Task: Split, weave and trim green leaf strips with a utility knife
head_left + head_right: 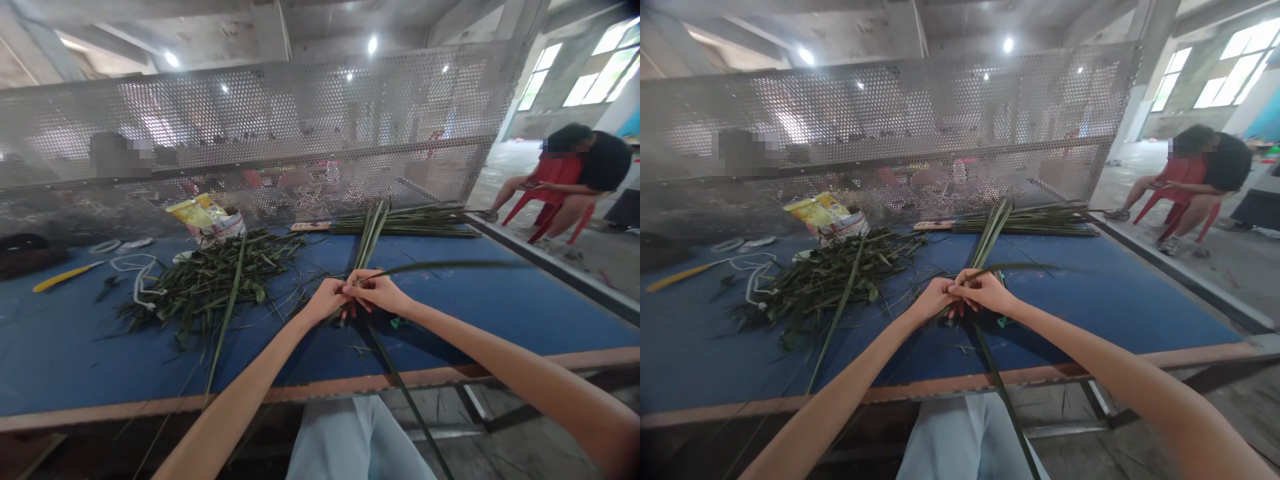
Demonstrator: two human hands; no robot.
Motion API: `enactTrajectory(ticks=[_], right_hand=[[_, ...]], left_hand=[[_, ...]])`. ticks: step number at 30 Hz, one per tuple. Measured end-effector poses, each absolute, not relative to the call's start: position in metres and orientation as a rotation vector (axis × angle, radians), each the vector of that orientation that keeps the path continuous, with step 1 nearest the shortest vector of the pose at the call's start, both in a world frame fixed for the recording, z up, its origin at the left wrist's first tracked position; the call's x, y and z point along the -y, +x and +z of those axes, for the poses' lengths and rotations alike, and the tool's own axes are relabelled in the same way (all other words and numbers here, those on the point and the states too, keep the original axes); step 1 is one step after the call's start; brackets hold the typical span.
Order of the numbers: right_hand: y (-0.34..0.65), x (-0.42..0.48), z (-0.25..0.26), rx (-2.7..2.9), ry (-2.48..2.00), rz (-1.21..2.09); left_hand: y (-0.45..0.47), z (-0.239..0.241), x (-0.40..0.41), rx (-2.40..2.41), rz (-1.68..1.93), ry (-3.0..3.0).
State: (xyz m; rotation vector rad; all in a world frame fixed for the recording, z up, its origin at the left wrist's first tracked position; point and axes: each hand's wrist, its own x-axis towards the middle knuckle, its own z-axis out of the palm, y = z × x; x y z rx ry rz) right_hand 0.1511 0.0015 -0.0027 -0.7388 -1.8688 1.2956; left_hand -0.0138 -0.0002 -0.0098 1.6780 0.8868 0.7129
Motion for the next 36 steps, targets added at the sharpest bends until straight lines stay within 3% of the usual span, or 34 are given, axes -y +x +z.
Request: enactTrajectory(ticks=[19,36], right_hand=[[0.162,-0.015,-0.010,1.765,-0.881,1.021],[0.164,-0.011,-0.004,1.697,-0.782,1.163]], left_hand=[[-0.013,-0.002,-0.001,-0.890,0.901,1.420],[-0.013,0.000,-0.001,-0.894,0.885,1.156]])
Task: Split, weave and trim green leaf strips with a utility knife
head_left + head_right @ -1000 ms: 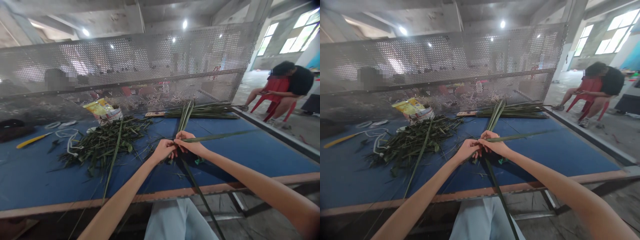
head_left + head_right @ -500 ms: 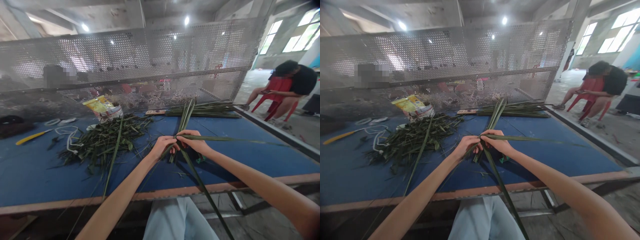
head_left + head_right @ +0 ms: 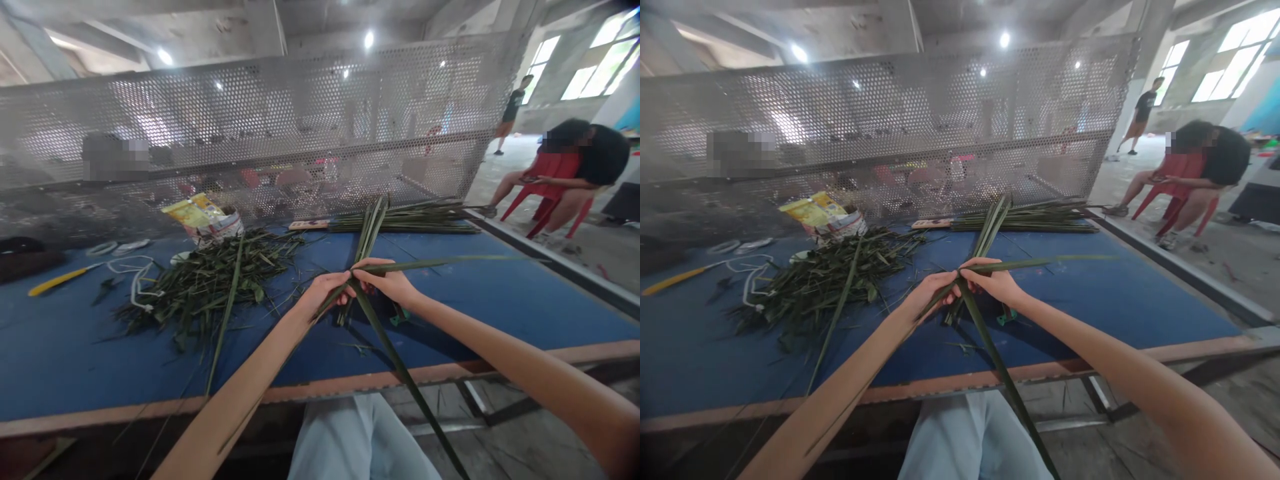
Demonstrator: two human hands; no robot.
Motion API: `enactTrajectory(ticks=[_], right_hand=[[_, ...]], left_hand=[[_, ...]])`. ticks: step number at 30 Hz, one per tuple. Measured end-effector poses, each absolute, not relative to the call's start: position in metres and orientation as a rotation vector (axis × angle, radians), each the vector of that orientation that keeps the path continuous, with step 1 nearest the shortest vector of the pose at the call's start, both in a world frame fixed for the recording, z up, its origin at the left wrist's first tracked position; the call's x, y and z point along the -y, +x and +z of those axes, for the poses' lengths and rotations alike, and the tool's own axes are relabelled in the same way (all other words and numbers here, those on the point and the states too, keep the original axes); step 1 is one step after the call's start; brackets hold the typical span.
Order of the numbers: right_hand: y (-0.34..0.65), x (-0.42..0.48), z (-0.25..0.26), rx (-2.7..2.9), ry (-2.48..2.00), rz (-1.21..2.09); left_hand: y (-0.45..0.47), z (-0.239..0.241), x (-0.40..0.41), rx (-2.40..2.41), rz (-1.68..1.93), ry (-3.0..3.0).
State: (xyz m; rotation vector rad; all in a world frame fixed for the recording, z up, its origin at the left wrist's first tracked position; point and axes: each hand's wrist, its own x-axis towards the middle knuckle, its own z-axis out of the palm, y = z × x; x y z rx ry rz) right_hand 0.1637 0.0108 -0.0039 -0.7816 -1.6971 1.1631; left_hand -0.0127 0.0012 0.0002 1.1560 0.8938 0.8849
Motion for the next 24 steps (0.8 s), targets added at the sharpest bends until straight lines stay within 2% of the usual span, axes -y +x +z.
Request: enactTrajectory(ticks=[13,19,24], right_hand=[[0.166,-0.022,-0.009,1.575,-0.929,1.039],[0.165,-0.017,-0.011,1.707,-0.918,0.874],[0.166,-0.018,-0.013,1.805,-0.886,0.927]], left_hand=[[-0.013,-0.003,0.001,-0.873,0.878,1.203],[-0.012,-0.006,0.002,-0.907,0.912,1.265],[-0.011,-0.005,0.004,-0.932,0.940,1.375]])
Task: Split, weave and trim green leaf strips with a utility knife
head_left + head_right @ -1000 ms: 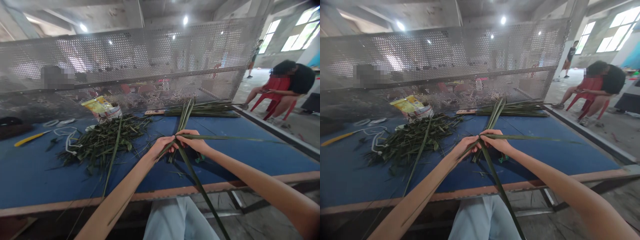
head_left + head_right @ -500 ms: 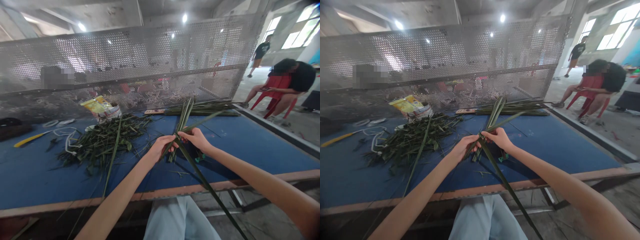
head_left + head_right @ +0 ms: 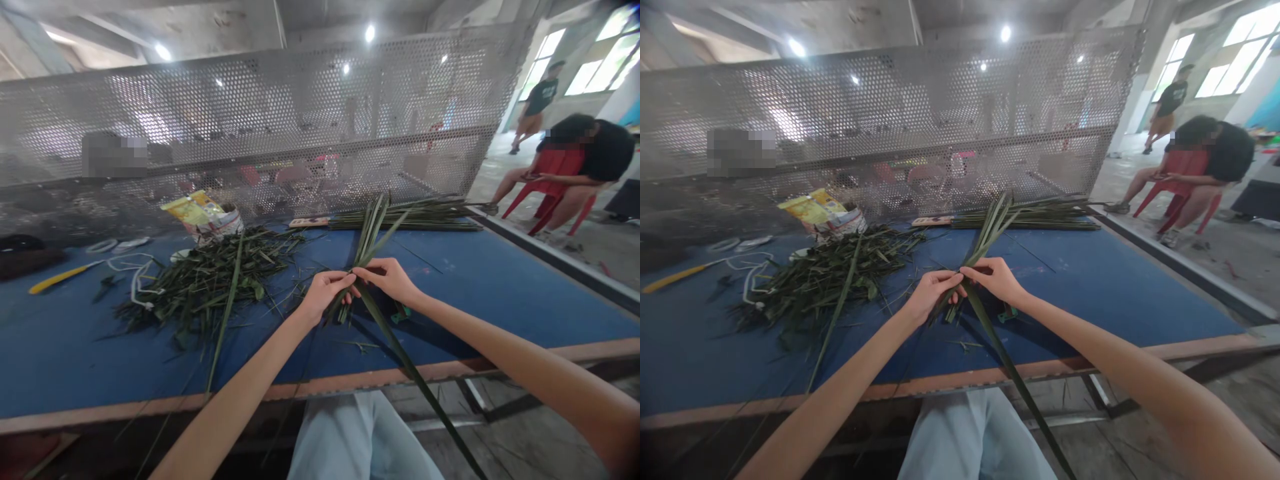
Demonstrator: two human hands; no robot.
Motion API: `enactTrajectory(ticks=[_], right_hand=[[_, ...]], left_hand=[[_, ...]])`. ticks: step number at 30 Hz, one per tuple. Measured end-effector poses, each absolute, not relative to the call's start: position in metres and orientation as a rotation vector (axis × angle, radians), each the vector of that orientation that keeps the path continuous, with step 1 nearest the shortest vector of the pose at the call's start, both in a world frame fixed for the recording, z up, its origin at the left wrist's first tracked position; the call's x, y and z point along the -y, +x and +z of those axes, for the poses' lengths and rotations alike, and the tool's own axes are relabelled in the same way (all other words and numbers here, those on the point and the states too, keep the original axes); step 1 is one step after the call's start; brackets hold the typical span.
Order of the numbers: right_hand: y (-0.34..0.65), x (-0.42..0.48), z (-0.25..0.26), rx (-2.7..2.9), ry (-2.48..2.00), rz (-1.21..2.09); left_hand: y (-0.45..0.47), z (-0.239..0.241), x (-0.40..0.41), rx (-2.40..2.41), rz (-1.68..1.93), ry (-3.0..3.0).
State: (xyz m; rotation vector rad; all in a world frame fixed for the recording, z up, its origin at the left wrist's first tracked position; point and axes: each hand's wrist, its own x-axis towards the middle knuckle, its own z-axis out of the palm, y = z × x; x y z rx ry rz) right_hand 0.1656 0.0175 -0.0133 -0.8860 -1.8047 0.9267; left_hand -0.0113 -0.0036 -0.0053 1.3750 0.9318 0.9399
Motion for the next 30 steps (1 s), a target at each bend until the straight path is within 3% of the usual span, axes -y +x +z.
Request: enactTrajectory(ticks=[30], right_hand=[[0.1673,-0.0261,-0.0172,1.785,-1.003,0.956]], left_hand=[[-0.0082,0.0022,0.0087,-1.072,0.971,1.608]])
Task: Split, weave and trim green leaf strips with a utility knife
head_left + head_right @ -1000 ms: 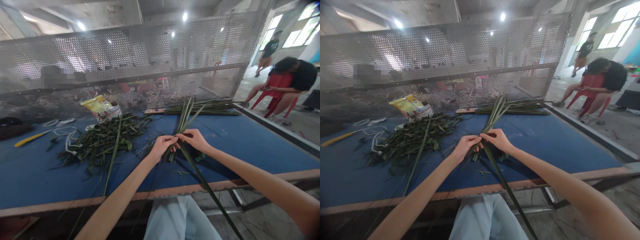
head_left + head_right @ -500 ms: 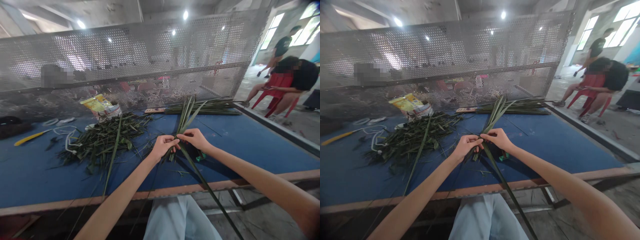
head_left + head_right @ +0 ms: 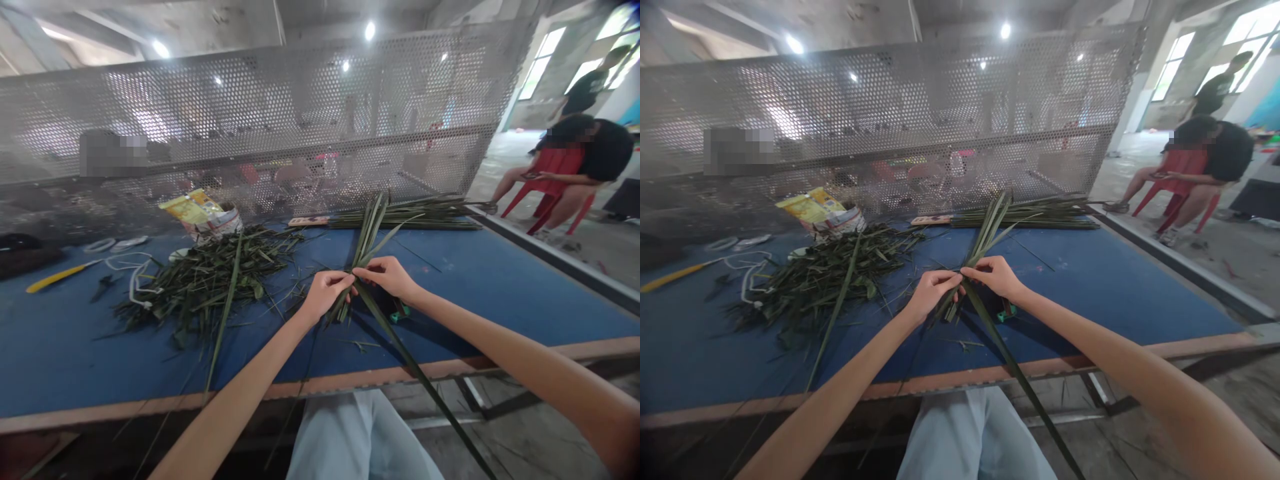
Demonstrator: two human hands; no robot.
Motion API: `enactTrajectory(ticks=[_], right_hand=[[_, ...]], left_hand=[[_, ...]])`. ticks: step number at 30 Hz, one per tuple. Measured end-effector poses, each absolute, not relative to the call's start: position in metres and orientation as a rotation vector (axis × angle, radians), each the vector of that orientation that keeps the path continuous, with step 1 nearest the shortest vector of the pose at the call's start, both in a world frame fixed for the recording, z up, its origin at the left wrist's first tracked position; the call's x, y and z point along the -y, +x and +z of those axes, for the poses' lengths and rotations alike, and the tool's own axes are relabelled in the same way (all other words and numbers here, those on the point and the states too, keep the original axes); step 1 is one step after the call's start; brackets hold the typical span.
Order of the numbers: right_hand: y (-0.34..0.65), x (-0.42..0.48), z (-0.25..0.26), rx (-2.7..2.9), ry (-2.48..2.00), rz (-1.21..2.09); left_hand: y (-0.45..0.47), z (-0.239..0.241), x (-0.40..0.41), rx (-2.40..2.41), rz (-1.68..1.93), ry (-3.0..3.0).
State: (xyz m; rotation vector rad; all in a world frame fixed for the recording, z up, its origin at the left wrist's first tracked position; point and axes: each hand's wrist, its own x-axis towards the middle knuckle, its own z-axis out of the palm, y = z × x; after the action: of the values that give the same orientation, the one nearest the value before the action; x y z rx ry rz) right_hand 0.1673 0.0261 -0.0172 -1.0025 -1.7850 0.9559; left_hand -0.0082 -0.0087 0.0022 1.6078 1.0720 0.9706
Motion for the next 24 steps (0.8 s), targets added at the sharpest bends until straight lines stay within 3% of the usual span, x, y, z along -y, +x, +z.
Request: enactTrajectory(ticks=[24], right_hand=[[0.1657,-0.0236,-0.0127,1.757,-0.957,0.960]], left_hand=[[-0.0074,-0.0034,0.0064,-1.006,1.010,1.583]])
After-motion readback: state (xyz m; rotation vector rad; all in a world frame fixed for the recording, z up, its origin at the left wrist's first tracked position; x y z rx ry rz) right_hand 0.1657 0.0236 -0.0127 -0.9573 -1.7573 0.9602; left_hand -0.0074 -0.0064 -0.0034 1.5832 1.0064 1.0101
